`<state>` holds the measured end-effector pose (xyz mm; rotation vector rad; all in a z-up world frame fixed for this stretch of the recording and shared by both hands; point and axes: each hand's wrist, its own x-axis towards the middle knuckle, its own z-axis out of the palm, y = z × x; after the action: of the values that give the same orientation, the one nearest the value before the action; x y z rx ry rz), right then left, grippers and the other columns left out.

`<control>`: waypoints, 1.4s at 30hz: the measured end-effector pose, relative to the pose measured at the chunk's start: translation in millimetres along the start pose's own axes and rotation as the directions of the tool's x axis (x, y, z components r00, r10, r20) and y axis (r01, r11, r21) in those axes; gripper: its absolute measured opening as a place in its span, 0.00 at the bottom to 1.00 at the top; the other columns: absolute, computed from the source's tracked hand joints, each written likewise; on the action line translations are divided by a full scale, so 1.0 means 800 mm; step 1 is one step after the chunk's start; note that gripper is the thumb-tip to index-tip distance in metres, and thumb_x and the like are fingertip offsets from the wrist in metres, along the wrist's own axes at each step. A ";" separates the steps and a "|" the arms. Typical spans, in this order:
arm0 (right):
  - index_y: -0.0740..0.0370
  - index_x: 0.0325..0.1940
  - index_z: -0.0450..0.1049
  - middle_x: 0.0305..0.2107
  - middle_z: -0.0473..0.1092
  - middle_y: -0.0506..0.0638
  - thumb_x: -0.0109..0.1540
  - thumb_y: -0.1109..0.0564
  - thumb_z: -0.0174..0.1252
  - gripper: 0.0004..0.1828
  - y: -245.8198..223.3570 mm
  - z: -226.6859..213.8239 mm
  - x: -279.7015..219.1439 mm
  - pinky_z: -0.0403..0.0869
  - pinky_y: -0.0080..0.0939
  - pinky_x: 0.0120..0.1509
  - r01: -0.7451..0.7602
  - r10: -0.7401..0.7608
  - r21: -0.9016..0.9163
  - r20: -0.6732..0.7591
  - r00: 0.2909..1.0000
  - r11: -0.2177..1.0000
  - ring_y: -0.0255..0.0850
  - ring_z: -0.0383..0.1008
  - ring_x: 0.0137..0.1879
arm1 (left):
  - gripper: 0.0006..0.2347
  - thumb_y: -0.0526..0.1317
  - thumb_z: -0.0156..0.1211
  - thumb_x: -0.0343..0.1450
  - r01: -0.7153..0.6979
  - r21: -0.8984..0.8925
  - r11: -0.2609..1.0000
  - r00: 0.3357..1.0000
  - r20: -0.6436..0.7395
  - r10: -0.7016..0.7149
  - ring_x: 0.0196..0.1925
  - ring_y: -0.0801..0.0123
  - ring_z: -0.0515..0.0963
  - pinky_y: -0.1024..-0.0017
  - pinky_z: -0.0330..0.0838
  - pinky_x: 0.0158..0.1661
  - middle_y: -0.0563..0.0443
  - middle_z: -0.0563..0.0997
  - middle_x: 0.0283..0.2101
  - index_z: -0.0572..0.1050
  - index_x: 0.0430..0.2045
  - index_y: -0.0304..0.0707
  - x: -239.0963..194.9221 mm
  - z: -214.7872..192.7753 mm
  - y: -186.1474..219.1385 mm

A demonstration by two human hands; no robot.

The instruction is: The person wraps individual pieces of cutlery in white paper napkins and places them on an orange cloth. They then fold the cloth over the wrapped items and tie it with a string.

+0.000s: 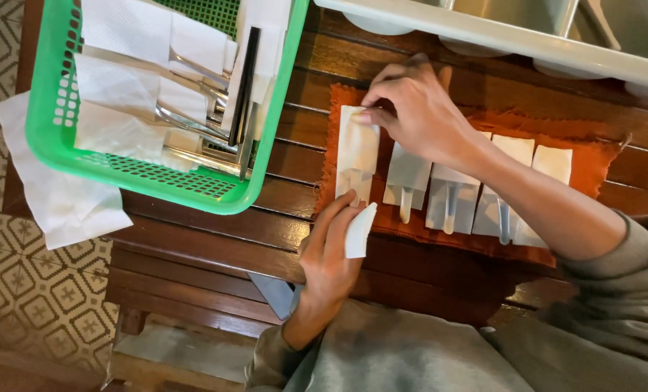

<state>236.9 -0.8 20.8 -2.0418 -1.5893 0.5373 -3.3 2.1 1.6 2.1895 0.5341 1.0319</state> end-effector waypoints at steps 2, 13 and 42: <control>0.64 0.40 0.82 0.37 0.77 0.54 0.65 0.55 0.67 0.09 0.001 0.005 0.003 0.66 0.52 0.58 0.018 -0.018 -0.024 -0.021 1.000 1.000 0.47 0.76 0.41 | 0.06 0.34 0.60 0.75 0.015 0.030 0.999 1.000 -0.012 -0.014 0.48 0.51 0.87 0.66 0.86 0.45 0.35 0.82 0.48 0.77 0.39 0.27 0.002 -0.003 -0.001; 0.63 0.50 0.82 0.38 0.82 0.56 0.71 0.52 0.60 0.12 0.027 -0.045 -0.053 0.74 0.41 0.40 -0.126 0.133 -0.122 0.054 0.990 0.984 0.39 0.80 0.29 | 0.16 0.48 0.65 0.73 -0.134 0.015 0.991 0.986 0.099 0.132 0.29 0.62 0.88 0.72 0.85 0.24 0.37 0.85 0.36 0.78 0.39 0.31 -0.037 0.022 0.009; 0.64 0.42 0.82 0.26 0.78 0.54 0.73 0.51 0.59 0.15 0.044 -0.080 -0.111 0.73 0.41 0.37 -0.209 0.223 -0.172 0.063 0.973 0.963 0.41 0.72 0.23 | 0.29 0.54 0.26 0.82 -0.222 -0.016 0.975 0.934 0.285 0.217 0.21 0.69 0.80 0.68 0.77 0.22 0.51 0.82 0.24 0.78 0.54 0.32 -0.047 0.055 0.021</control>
<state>279.8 -102.9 52.0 -2.3637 -1.5088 0.5914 10.1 -48.7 -27.3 2.3995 0.1683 0.8012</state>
